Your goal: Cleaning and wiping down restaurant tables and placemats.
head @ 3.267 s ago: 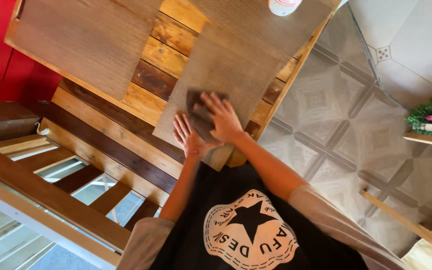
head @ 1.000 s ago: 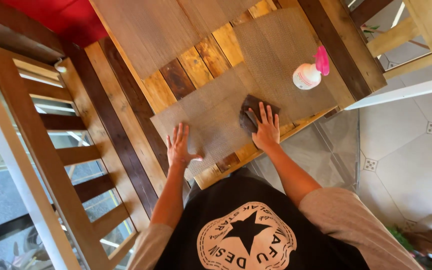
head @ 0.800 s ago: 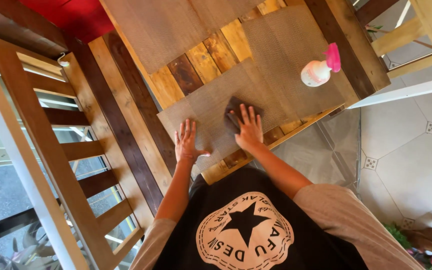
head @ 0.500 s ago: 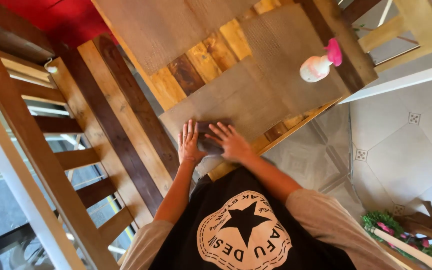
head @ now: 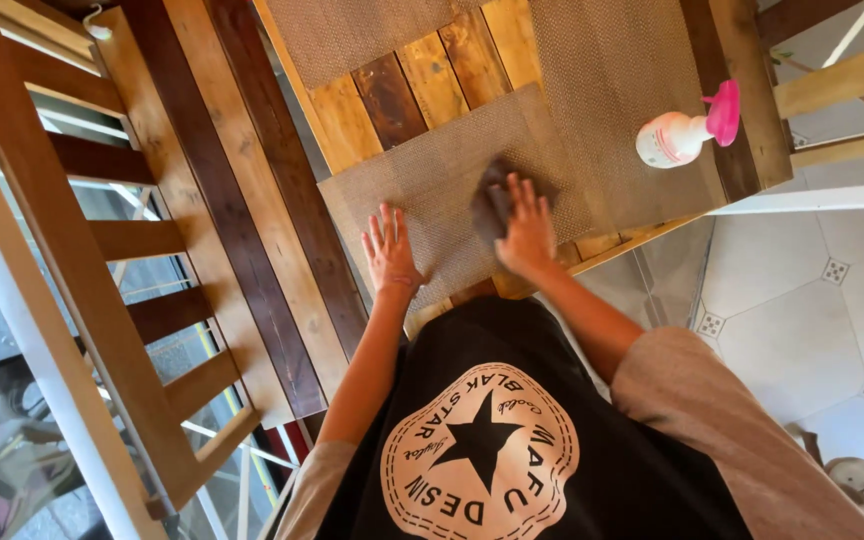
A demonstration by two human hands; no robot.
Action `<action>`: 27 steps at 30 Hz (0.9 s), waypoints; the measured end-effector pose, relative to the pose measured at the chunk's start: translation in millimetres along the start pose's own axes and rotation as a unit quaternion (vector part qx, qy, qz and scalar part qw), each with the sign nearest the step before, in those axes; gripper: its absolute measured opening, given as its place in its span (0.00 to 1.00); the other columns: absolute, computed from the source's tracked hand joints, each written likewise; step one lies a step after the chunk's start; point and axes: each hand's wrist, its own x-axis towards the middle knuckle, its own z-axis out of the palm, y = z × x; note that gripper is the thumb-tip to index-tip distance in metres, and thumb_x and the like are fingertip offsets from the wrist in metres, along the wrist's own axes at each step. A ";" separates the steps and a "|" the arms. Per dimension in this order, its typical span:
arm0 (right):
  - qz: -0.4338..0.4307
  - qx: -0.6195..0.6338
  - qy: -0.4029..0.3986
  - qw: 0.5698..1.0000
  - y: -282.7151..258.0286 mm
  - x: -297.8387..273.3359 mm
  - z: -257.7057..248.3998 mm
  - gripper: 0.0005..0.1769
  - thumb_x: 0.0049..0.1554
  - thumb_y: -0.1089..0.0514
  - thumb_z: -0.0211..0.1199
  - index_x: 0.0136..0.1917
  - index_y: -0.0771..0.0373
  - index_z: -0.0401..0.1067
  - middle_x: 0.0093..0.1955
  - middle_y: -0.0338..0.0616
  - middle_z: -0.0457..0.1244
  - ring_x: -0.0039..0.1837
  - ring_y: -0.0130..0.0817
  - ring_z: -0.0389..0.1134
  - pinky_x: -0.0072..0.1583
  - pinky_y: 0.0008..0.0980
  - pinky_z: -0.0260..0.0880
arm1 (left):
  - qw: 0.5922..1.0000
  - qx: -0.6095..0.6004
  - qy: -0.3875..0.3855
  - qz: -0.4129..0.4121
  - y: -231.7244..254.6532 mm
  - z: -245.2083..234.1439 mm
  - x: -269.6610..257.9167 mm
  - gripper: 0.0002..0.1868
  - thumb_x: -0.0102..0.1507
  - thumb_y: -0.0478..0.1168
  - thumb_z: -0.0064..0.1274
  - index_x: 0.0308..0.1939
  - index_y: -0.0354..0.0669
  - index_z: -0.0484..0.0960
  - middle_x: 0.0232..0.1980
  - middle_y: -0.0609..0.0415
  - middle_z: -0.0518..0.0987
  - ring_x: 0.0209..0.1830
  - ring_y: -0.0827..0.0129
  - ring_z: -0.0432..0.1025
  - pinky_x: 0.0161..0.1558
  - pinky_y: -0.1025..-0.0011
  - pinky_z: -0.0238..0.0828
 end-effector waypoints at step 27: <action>-0.035 0.055 0.063 0.996 -7.4 128.7 12.5 0.49 0.53 0.55 0.69 0.82 0.57 0.52 0.86 0.51 0.36 0.85 0.59 0.32 0.79 0.65 0.35 | 0.980 -0.154 -0.054 -0.112 44.6 -23.9 -6.2 0.99 0.23 0.68 0.79 0.80 0.40 0.25 0.84 0.42 0.23 0.84 0.45 0.19 0.79 0.42 0.24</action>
